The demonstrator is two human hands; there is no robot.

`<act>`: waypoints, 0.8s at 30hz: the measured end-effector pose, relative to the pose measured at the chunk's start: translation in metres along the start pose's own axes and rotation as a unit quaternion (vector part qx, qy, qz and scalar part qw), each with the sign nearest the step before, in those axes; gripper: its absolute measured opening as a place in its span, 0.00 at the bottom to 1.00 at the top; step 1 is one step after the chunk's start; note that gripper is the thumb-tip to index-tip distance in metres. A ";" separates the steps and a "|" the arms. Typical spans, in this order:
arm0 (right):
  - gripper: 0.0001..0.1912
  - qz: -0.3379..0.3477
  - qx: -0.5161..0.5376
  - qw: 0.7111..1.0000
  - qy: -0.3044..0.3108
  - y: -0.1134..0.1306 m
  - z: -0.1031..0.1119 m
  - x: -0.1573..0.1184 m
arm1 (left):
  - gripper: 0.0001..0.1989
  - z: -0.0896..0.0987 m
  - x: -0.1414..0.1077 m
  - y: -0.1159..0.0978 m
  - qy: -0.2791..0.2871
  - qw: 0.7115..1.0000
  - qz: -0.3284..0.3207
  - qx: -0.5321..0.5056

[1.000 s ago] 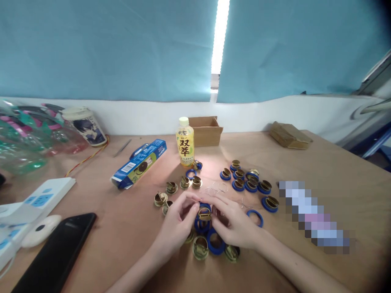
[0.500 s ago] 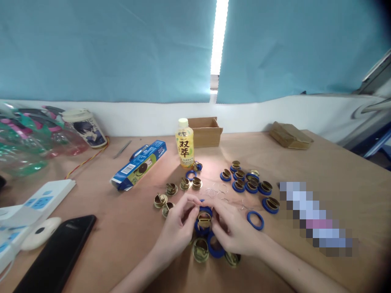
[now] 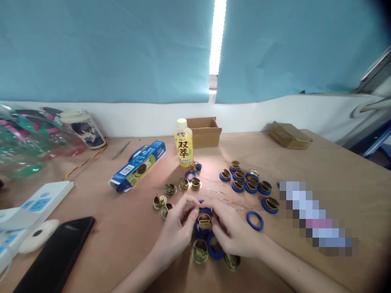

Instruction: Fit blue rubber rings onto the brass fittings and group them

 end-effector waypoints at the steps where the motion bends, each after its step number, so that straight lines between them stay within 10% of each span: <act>1: 0.26 0.001 0.001 1.000 -0.001 0.000 0.000 0.000 | 0.03 0.000 0.000 0.000 0.000 1.000 -0.001 0.003; 24: 0.23 -0.018 -0.021 1.000 -0.007 -0.007 0.000 -0.002 | 0.03 -0.002 -0.001 0.000 0.009 1.000 0.007 0.000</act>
Point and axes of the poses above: each hand's wrist, its own x-axis towards the middle knuckle, its own z-axis out of the back of the hand, y = z × x, the point moved 1 cm from there along x, towards the middle knuckle, and after that the axes turned 1 degree about y, right-handed, at the moved point
